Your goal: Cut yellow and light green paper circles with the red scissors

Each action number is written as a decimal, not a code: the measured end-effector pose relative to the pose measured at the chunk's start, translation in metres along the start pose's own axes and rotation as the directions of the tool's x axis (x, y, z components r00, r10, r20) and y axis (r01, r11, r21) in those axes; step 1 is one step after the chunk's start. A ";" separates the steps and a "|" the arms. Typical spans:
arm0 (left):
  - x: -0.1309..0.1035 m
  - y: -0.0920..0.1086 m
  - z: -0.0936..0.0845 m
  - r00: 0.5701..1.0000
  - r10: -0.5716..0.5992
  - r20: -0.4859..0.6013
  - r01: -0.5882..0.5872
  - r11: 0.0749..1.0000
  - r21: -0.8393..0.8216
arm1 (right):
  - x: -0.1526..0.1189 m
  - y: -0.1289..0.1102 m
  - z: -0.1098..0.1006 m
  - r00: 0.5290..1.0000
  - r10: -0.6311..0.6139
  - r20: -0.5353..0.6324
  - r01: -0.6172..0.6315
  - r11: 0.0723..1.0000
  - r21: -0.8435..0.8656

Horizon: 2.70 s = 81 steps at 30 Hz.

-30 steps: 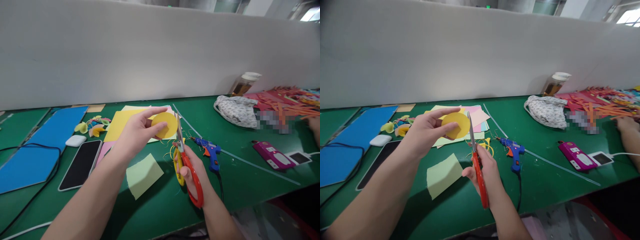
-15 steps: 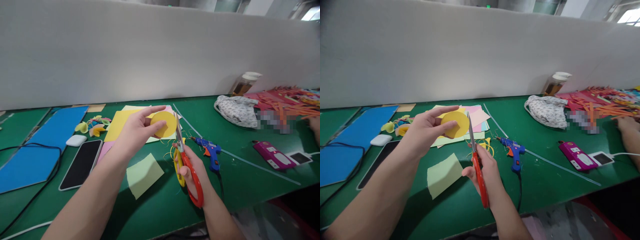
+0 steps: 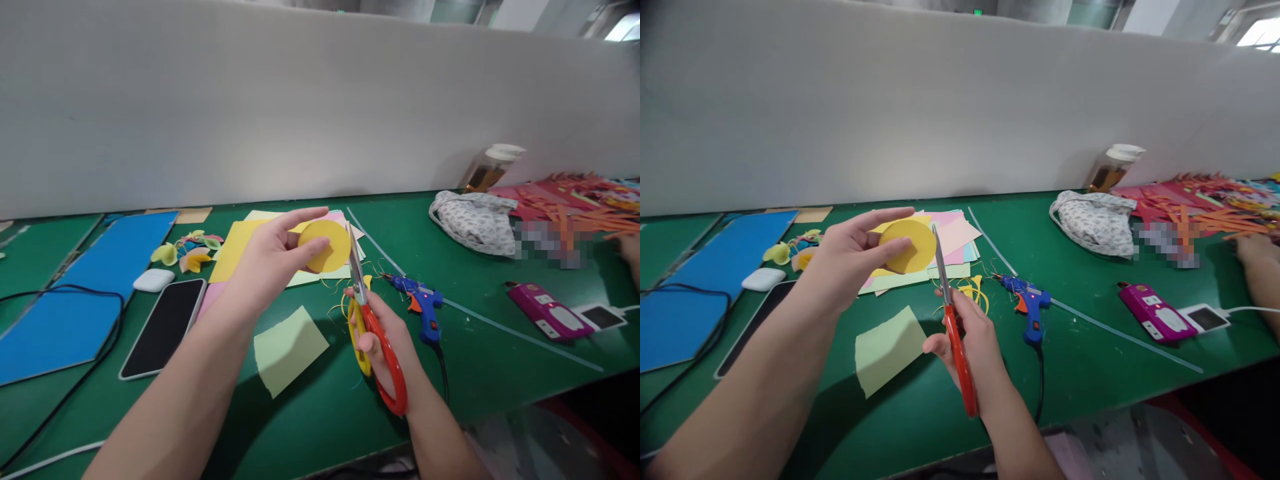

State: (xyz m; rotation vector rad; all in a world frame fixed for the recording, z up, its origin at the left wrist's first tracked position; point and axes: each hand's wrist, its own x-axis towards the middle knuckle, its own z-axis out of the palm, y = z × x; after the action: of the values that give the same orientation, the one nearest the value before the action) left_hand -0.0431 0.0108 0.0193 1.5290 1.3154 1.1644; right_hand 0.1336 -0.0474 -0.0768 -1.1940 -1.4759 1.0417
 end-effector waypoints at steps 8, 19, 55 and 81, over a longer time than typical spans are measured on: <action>0.001 -0.003 -0.003 1.000 0.020 0.004 -0.020 1.000 -0.007 | -0.002 -0.002 0.003 1.000 0.010 -0.005 -0.010 1.000 0.025; 0.002 -0.006 -0.003 0.999 0.024 0.038 -0.023 0.999 -0.032 | 0.001 0.009 -0.001 1.000 -0.004 0.021 0.003 0.999 0.054; 0.000 -0.008 0.005 0.999 0.015 0.049 -0.016 1.000 0.017 | 0.001 -0.001 0.005 0.997 -0.065 -0.042 0.064 0.998 -0.013; 0.002 -0.005 0.003 0.999 0.041 0.012 -0.041 0.999 -0.033 | 0.002 0.016 -0.006 0.991 -0.131 0.028 0.133 0.989 -0.059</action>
State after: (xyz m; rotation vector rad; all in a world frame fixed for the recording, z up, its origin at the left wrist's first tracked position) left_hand -0.0416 0.0131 0.0143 1.5438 1.2555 1.1942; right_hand 0.1419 -0.0422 -0.0906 -1.1131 -1.5934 0.9302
